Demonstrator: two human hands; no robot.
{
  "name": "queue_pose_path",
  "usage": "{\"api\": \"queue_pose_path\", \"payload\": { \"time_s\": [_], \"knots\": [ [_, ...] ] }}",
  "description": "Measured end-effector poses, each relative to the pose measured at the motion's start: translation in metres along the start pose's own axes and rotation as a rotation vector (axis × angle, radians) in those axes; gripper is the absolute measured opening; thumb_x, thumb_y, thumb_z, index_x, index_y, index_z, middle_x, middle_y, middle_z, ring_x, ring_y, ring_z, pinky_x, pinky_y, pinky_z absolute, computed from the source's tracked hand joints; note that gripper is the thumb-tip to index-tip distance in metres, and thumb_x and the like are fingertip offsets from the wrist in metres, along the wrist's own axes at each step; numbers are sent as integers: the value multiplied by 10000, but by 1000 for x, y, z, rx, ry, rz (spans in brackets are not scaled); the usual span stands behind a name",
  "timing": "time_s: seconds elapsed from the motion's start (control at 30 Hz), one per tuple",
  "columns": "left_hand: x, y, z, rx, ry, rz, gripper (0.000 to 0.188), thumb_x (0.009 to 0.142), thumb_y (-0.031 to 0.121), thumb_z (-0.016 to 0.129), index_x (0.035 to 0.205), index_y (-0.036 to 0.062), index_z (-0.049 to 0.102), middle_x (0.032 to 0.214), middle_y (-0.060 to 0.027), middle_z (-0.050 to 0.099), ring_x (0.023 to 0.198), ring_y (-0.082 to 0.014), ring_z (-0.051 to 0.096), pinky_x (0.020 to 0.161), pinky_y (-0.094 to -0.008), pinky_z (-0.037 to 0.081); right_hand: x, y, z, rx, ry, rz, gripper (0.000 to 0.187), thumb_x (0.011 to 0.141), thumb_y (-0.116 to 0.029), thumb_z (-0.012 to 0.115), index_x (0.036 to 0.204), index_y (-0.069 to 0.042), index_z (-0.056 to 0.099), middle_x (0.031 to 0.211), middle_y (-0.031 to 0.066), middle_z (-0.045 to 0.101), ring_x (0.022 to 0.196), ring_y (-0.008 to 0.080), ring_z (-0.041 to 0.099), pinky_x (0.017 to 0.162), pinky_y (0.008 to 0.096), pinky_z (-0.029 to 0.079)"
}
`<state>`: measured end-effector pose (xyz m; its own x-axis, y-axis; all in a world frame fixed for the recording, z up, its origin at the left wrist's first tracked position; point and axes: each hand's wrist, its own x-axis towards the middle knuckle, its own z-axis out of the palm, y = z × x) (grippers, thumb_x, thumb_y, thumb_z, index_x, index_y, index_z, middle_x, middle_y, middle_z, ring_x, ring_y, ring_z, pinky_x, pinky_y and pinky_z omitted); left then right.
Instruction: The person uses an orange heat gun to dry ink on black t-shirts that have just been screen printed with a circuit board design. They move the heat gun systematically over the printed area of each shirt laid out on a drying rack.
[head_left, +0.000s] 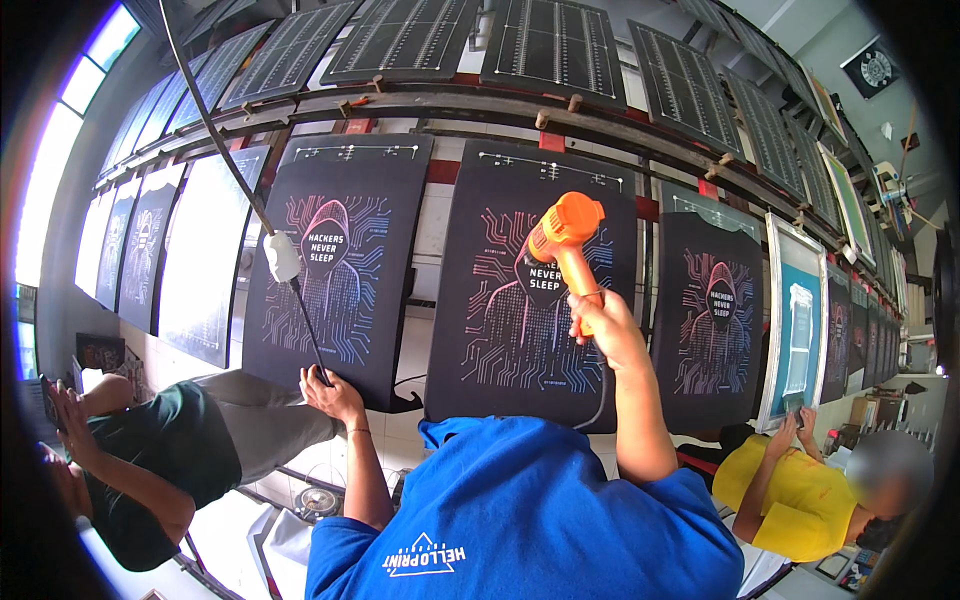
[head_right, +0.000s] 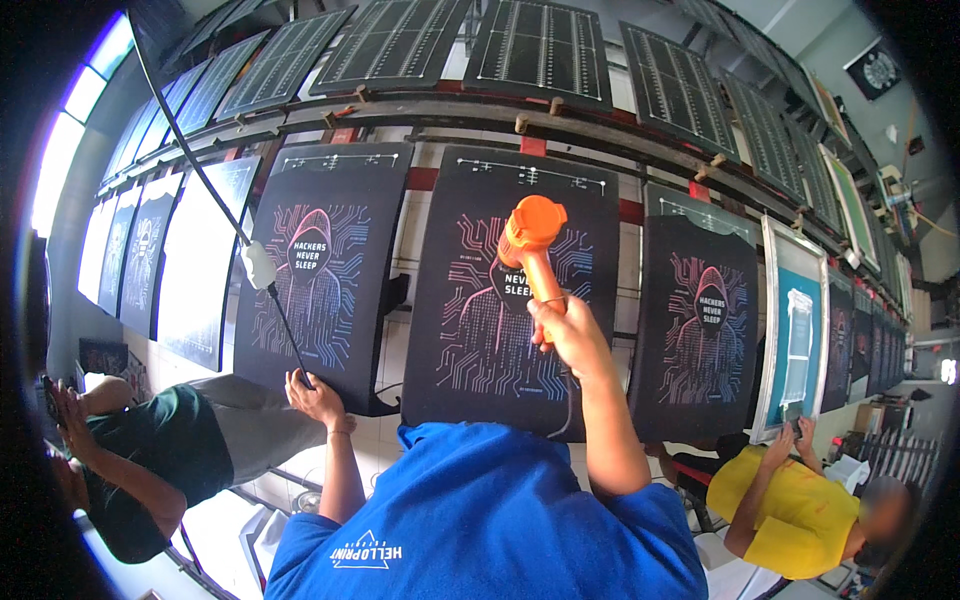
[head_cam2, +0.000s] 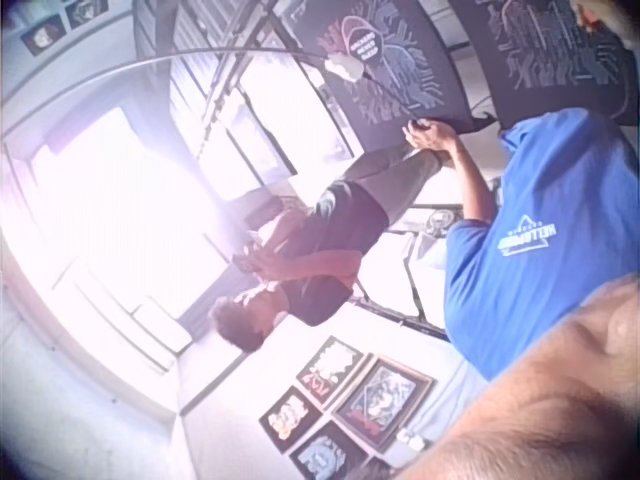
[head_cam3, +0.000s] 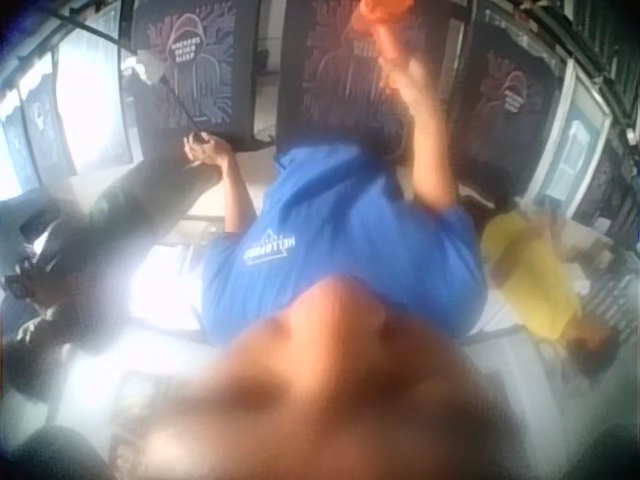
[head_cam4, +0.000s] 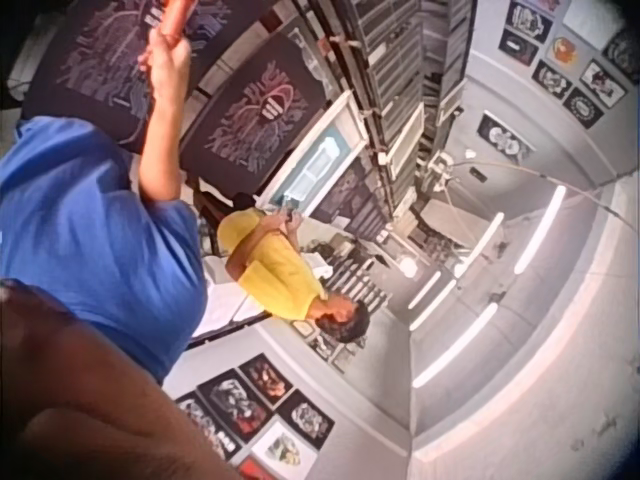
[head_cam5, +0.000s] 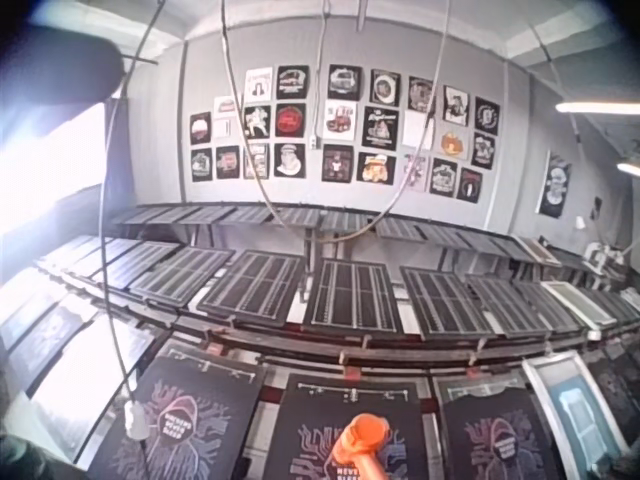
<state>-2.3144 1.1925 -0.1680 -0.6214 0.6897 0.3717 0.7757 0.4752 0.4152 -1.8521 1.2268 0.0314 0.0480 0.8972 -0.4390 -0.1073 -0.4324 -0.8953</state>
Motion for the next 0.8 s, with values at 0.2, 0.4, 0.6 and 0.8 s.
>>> {"api": "queue_pose_path", "payload": {
  "time_s": [0.2,0.4,0.6,0.8],
  "knots": [
    [-1,2,2,-11,8,-20,324,943,192,534,1211,27,606,1390,-120,513,1318,-307,404,1126,-433,272,2,3,-2,2,3,-17,289,933,-307,655,979,-34,571,740,5,566,595,89,573,511,231,467],
    [0,3,0,-12,5,-26,353,962,223,500,1214,-3,601,1392,-125,515,1320,-308,402,1127,-435,267,1,0,0,1,15,-15,289,937,-305,652,968,-31,564,730,4,567,594,90,573,515,232,466],
    [1,9,-6,-26,-12,-36,325,951,206,532,1211,26,605,1394,-122,507,1323,-304,398,1127,-432,263,1,0,0,-14,5,-9,328,926,-330,663,995,-23,571,717,6,570,596,90,576,515,230,467],
    [1,10,-6,-26,-11,-40,308,934,179,560,1208,45,602,1398,-117,501,1326,-300,393,1127,-428,261,2,1,3,-51,19,-43,305,932,-309,653,986,-19,579,718,10,571,587,86,575,502,224,468]
  ]
}}
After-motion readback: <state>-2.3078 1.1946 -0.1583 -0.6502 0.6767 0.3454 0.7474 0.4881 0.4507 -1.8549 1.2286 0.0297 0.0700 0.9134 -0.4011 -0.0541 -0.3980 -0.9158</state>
